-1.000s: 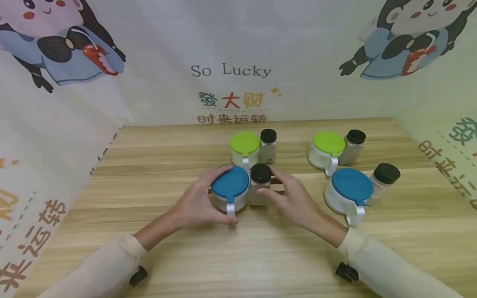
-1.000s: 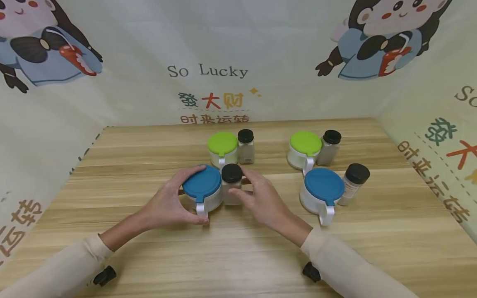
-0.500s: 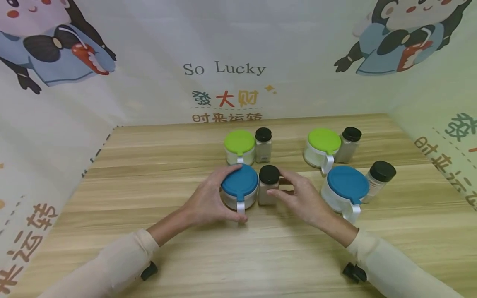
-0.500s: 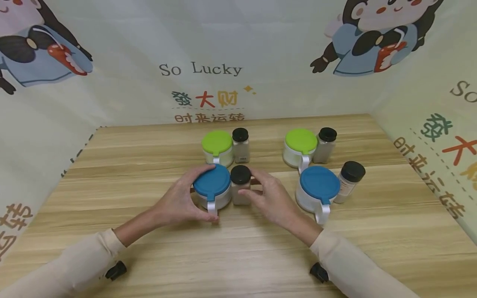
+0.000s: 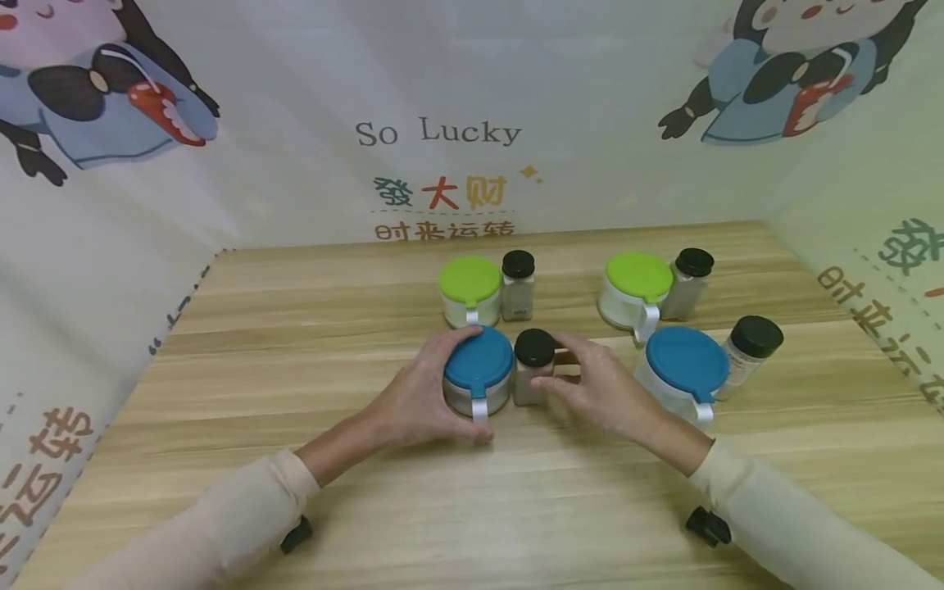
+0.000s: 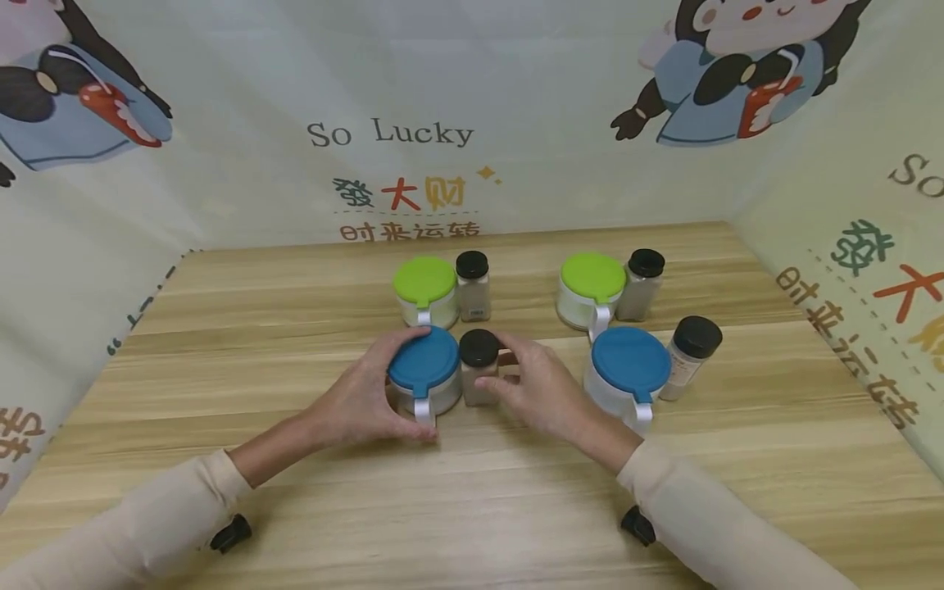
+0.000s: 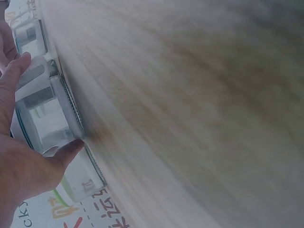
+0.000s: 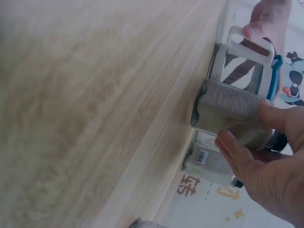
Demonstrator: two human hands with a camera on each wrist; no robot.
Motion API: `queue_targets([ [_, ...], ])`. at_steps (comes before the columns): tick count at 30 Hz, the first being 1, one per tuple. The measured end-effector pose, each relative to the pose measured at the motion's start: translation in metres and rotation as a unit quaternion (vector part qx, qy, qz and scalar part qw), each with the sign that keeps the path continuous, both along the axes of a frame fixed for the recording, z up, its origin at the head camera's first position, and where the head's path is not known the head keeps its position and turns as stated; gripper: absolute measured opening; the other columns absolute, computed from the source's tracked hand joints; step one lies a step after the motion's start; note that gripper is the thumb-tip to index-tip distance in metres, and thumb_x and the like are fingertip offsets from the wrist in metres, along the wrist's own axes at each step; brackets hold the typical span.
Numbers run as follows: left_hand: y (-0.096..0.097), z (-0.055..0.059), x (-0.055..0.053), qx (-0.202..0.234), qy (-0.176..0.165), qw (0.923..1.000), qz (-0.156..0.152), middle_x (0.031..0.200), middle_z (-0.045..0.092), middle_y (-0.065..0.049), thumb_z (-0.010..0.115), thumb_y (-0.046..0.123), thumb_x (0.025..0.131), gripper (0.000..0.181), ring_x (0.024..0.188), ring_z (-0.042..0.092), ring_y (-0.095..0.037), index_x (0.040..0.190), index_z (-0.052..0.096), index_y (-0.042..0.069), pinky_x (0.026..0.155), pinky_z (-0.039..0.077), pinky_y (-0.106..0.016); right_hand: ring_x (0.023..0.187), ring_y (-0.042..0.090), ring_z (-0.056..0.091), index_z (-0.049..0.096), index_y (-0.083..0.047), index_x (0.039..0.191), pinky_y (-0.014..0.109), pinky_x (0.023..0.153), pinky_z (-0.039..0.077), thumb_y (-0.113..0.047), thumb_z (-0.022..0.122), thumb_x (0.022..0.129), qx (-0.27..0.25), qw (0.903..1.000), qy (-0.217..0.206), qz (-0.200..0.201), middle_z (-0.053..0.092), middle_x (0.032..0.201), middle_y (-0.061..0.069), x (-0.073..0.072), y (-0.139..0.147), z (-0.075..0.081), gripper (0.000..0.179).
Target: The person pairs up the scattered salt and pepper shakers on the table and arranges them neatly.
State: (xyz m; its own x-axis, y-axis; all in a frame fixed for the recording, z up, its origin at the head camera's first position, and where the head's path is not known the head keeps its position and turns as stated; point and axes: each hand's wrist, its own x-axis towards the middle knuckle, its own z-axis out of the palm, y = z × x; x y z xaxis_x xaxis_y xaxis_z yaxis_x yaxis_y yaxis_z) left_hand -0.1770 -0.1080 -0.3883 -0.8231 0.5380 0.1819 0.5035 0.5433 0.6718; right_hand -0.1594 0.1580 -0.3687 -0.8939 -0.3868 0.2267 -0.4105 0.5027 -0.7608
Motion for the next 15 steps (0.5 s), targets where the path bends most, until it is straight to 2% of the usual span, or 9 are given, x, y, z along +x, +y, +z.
queue_targets([
  [5,0.0022,0.0020,0.0008,-0.011,-0.012,0.9999,-0.002,0.150,0.036,-0.010,0.098,0.039,0.065,0.119,0.133,0.046,-0.031,0.158,0.024,0.025,0.103,0.045,-0.053,0.119,0.040,0.062,0.048,0.007,0.146,0.046,0.093,0.054,-0.010,0.076,0.093,0.016,0.9995,-0.025,-0.011,0.055,0.142,0.023,-0.0040,0.0006,0.0041,0.061],
  [15,0.0021,0.0028,-0.0024,-0.015,-0.030,0.9994,0.004,0.152,0.034,-0.012,0.097,0.039,0.066,0.120,0.134,0.044,-0.033,0.158,0.022,0.027,0.103,0.045,-0.054,0.121,0.040,0.060,0.046,0.011,0.145,0.045,0.093,0.054,-0.010,0.076,0.093,-0.010,0.9984,-0.046,-0.031,0.053,0.142,0.028,-0.0079,-0.0015,0.0012,0.064],
])
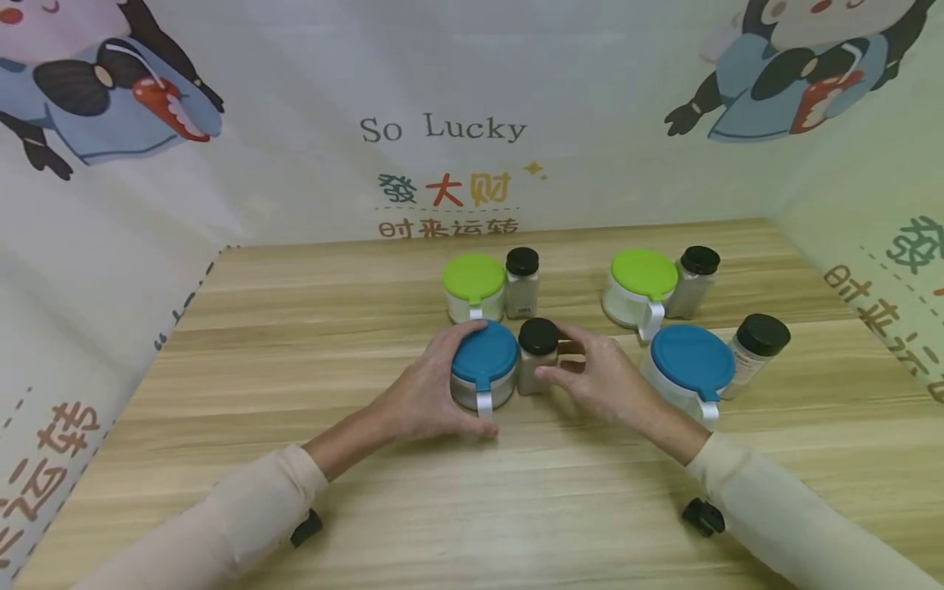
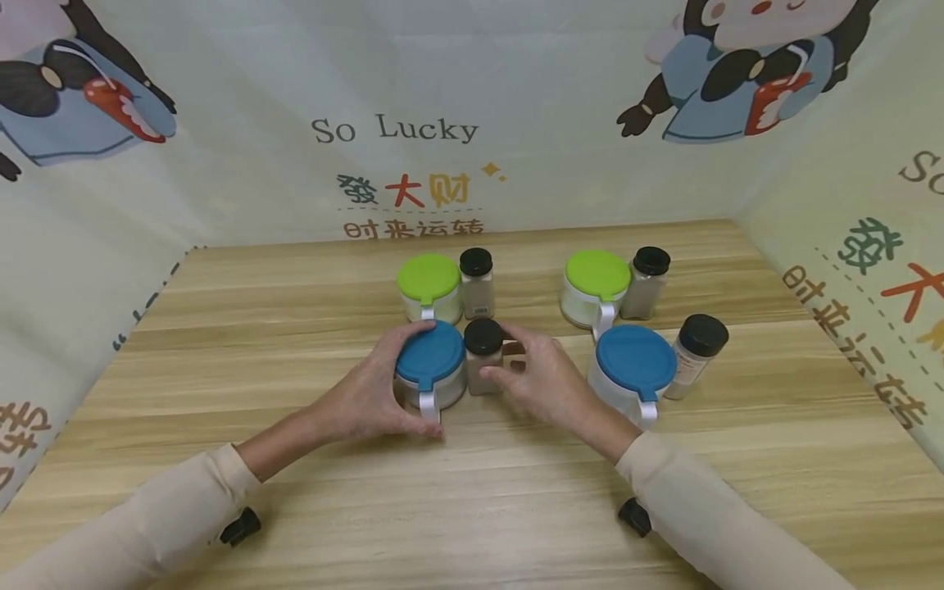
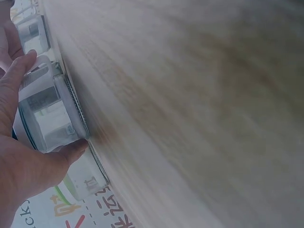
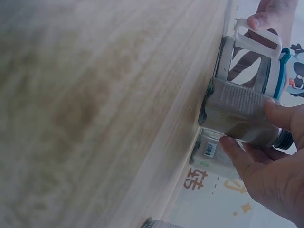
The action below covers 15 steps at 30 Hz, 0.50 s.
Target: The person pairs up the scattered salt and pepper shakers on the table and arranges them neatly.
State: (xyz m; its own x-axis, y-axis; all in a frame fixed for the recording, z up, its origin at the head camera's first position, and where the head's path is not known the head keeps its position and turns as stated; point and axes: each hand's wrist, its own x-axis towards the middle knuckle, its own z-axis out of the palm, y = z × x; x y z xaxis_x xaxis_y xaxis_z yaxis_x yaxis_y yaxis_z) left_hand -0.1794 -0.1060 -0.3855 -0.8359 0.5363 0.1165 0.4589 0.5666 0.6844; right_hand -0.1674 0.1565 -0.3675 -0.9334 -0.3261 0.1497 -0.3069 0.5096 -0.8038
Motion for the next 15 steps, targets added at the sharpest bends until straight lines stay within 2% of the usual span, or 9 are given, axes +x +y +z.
queue_targets([
  [6,-0.003,0.001,0.002,0.009,-0.002,1.0000,0.001,0.151,0.034,-0.013,0.097,0.035,0.067,0.119,0.135,0.043,-0.033,0.159,0.022,0.025,0.105,0.043,-0.054,0.121,0.040,0.060,0.045,0.011,0.145,0.046,0.095,0.053,-0.011,0.076,0.093,0.002,0.9999,0.004,0.010,0.052,0.142,0.028,-0.005,-0.001,-0.001,0.064],
  [9,-0.003,0.000,0.003,0.014,-0.009,0.9999,-0.001,0.152,0.033,-0.014,0.097,0.033,0.067,0.121,0.136,0.041,-0.033,0.159,0.020,0.025,0.107,0.041,-0.054,0.125,0.041,0.056,0.046,0.008,0.147,0.050,0.100,0.049,-0.014,0.076,0.094,0.031,0.9994,0.008,0.015,0.051,0.144,0.026,-0.004,-0.001,-0.001,0.064],
  [13,-0.004,-0.002,0.008,0.011,-0.005,0.9997,-0.020,0.155,0.026,-0.016,0.098,0.035,0.066,0.131,0.139,0.036,-0.033,0.161,0.010,0.022,0.109,0.038,-0.054,0.137,0.041,0.044,0.036,0.001,0.154,0.054,0.109,0.039,-0.019,0.075,0.094,0.065,0.9973,0.027,0.019,0.045,0.152,0.022,0.001,0.004,0.001,0.075],
  [15,-0.007,0.002,0.012,0.007,-0.003,0.9996,-0.026,0.157,0.022,-0.016,0.098,0.039,0.066,0.134,0.142,0.032,-0.033,0.162,0.006,0.022,0.109,0.036,-0.057,0.140,0.038,0.039,0.032,-0.003,0.157,0.056,0.111,0.035,-0.022,0.075,0.094,0.068,0.9966,0.046,0.012,0.042,0.154,0.019,0.008,0.009,0.004,0.078],
])
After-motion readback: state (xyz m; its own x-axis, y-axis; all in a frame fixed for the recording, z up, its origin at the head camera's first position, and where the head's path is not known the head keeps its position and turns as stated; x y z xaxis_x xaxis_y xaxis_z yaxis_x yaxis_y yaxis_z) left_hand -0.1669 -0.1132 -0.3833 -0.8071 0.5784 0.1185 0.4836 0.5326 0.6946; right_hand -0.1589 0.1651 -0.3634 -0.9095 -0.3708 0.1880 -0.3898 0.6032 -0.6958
